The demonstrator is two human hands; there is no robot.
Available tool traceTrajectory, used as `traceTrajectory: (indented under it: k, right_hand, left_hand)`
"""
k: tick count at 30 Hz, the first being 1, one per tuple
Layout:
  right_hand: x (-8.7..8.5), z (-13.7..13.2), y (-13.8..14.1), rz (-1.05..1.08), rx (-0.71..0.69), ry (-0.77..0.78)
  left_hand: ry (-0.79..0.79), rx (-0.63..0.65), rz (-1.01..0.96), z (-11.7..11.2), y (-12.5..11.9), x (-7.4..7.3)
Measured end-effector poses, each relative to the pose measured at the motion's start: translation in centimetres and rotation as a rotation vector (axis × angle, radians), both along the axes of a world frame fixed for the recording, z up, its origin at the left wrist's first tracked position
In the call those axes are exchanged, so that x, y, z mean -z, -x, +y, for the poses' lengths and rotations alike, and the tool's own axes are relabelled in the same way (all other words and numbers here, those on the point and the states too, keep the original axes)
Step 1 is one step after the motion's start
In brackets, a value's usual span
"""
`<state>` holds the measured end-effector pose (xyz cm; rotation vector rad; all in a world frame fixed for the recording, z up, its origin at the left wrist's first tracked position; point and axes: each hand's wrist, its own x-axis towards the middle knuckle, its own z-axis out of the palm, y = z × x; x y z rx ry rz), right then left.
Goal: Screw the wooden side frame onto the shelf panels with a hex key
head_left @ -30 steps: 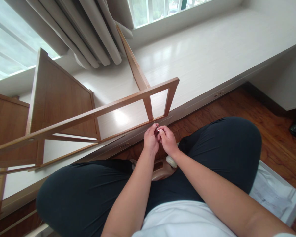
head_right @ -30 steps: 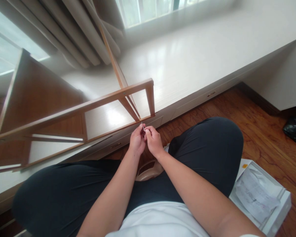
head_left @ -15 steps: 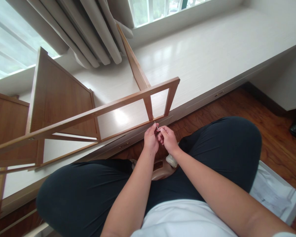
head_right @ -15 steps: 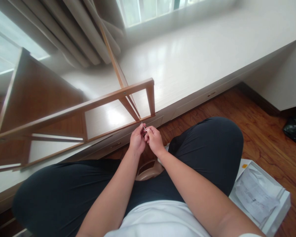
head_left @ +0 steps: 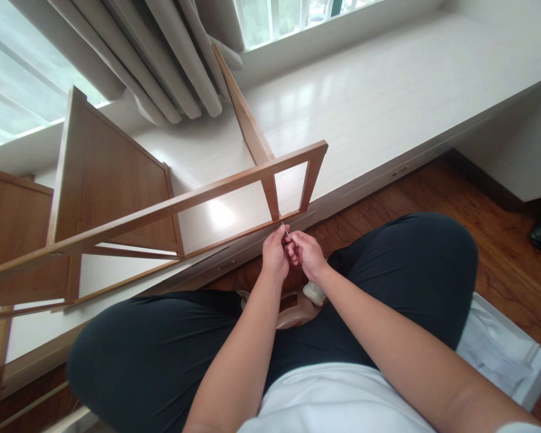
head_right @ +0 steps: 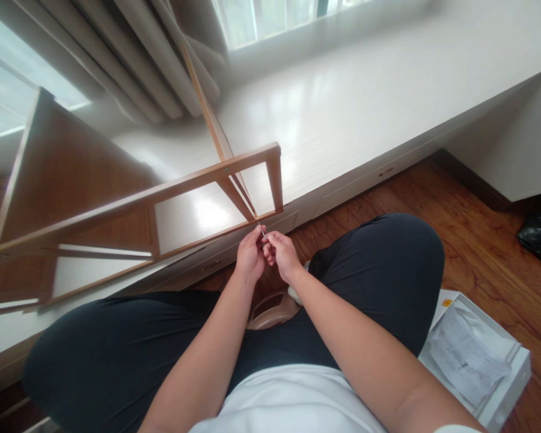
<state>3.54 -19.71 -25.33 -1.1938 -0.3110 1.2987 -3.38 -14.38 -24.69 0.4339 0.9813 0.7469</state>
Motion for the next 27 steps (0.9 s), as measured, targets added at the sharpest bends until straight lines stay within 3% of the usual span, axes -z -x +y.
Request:
traceTrajectory:
  k: [5, 11, 14, 20, 27]
  right_hand:
    - [-0.02, 0.00, -0.22, 0.108, -0.013, 0.001]
    - [-0.27, -0.02, -0.56, 0.280, -0.176, 0.015]
    - [-0.35, -0.03, -0.58, 0.304, -0.192, 0.017]
    - [-0.03, 0.00, -0.11, 0.218, -0.085, 0.022]
    - [0.23, -0.19, 0.39, -0.074, 0.111, -0.029]
  left_hand:
    - [-0.003, -0.010, -0.008, 0.03, -0.04, -0.08]
    - [-0.043, -0.052, 0.024, 0.04, -0.08, -0.28]
    - [-0.039, -0.044, 0.043, -0.03, 0.00, -0.35]
    - [-0.060, -0.061, 0.058, -0.17, -0.08, -0.03]
    - [-0.067, -0.102, 0.036, -0.18, -0.44, 0.10]
